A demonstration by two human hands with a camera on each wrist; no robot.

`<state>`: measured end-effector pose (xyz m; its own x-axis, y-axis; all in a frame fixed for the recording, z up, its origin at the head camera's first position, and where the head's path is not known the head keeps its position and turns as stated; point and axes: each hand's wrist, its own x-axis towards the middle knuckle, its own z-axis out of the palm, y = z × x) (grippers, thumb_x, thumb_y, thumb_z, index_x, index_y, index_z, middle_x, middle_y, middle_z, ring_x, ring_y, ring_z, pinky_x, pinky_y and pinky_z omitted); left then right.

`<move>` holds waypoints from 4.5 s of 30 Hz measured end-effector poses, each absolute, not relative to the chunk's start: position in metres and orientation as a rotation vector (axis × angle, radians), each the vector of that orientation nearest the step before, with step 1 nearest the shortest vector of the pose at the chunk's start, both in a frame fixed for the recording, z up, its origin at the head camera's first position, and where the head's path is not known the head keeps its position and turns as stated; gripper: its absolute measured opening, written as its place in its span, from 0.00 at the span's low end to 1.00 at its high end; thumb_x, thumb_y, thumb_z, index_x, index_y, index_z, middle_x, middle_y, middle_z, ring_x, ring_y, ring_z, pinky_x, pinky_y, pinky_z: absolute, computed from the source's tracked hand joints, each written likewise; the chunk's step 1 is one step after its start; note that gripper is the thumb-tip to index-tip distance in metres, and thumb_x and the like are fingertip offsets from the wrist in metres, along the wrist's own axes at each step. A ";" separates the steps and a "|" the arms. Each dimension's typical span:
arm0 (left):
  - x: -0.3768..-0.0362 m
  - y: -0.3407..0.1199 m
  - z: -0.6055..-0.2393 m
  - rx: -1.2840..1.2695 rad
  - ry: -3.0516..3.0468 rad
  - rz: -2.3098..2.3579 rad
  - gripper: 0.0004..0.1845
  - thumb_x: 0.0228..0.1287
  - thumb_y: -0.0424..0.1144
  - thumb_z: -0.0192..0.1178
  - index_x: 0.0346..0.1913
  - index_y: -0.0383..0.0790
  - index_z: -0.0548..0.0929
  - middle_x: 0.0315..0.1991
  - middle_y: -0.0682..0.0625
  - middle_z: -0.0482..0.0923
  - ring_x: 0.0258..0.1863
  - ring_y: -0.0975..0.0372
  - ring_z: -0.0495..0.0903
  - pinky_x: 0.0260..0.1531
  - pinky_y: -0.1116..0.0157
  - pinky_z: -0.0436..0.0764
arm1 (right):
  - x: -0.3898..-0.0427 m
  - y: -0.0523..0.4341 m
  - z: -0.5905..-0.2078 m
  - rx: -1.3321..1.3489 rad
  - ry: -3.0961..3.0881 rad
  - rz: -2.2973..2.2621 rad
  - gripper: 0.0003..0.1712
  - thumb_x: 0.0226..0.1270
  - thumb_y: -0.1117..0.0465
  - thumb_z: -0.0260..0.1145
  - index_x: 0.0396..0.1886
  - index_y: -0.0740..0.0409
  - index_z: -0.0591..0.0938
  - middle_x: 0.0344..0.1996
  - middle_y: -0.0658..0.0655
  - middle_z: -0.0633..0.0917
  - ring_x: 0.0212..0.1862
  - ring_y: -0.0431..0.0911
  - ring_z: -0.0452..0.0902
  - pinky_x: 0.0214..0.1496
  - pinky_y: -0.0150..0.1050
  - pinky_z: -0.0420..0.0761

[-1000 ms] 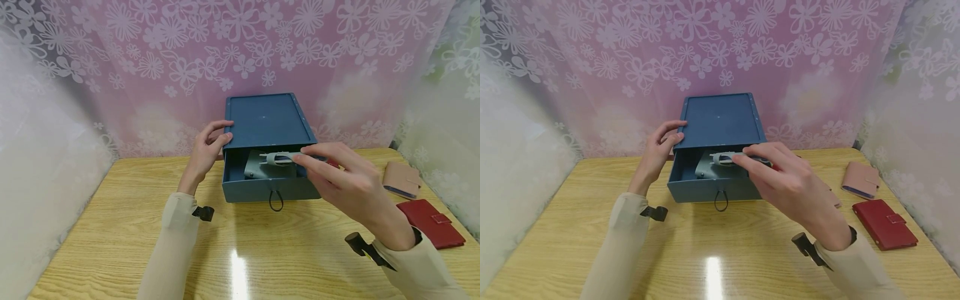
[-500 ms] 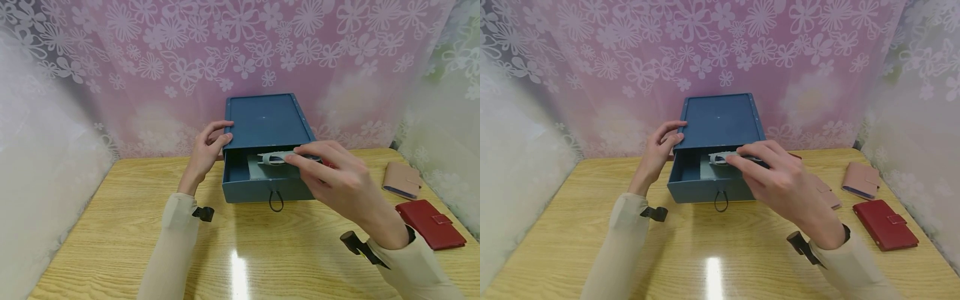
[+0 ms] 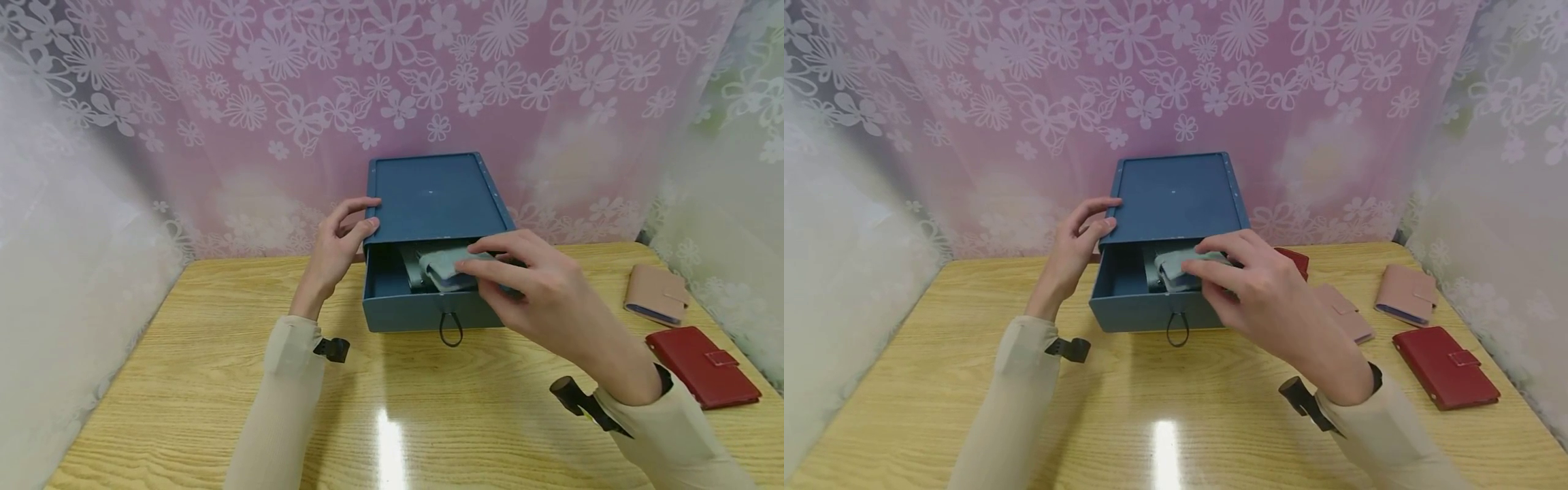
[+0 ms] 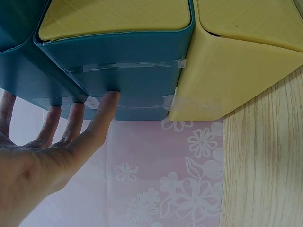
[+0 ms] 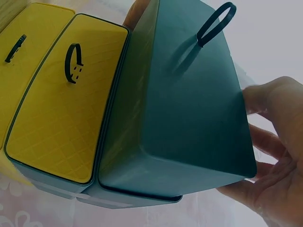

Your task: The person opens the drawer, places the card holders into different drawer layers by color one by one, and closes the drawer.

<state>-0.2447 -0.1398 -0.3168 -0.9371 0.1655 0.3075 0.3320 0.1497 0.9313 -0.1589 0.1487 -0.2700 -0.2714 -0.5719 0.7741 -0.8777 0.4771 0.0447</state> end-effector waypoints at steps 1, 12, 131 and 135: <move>-0.245 -0.140 -0.317 -0.497 -2.281 -1.899 0.20 0.75 0.49 0.57 0.66 0.54 0.79 0.76 0.55 0.65 0.65 0.54 0.78 0.51 0.41 0.84 | -0.159 0.149 -0.270 1.196 -1.967 0.519 0.20 0.80 0.56 0.52 0.47 0.57 0.90 0.45 0.61 0.87 0.46 0.53 0.83 0.34 0.38 0.79; -0.244 -0.140 -0.318 -0.501 -2.281 -1.895 0.20 0.75 0.49 0.57 0.66 0.55 0.79 0.76 0.56 0.65 0.64 0.55 0.79 0.50 0.43 0.86 | -0.160 0.152 -0.270 1.135 -1.906 0.593 0.20 0.78 0.53 0.57 0.44 0.59 0.91 0.44 0.62 0.87 0.40 0.49 0.84 0.35 0.32 0.78; -0.247 -0.140 -0.318 -0.492 -2.279 -1.902 0.21 0.75 0.49 0.56 0.67 0.53 0.79 0.75 0.55 0.66 0.65 0.54 0.78 0.50 0.42 0.85 | -0.143 0.145 -0.313 1.264 -1.721 0.191 0.15 0.81 0.55 0.57 0.48 0.53 0.89 0.43 0.58 0.91 0.38 0.52 0.83 0.36 0.47 0.78; -0.246 -0.140 -0.318 -0.495 -2.274 -1.905 0.21 0.75 0.48 0.56 0.67 0.53 0.78 0.76 0.56 0.66 0.64 0.54 0.79 0.49 0.43 0.86 | -0.145 0.144 -0.313 1.258 -1.718 0.195 0.15 0.80 0.55 0.58 0.47 0.53 0.89 0.43 0.58 0.92 0.38 0.53 0.83 0.36 0.47 0.78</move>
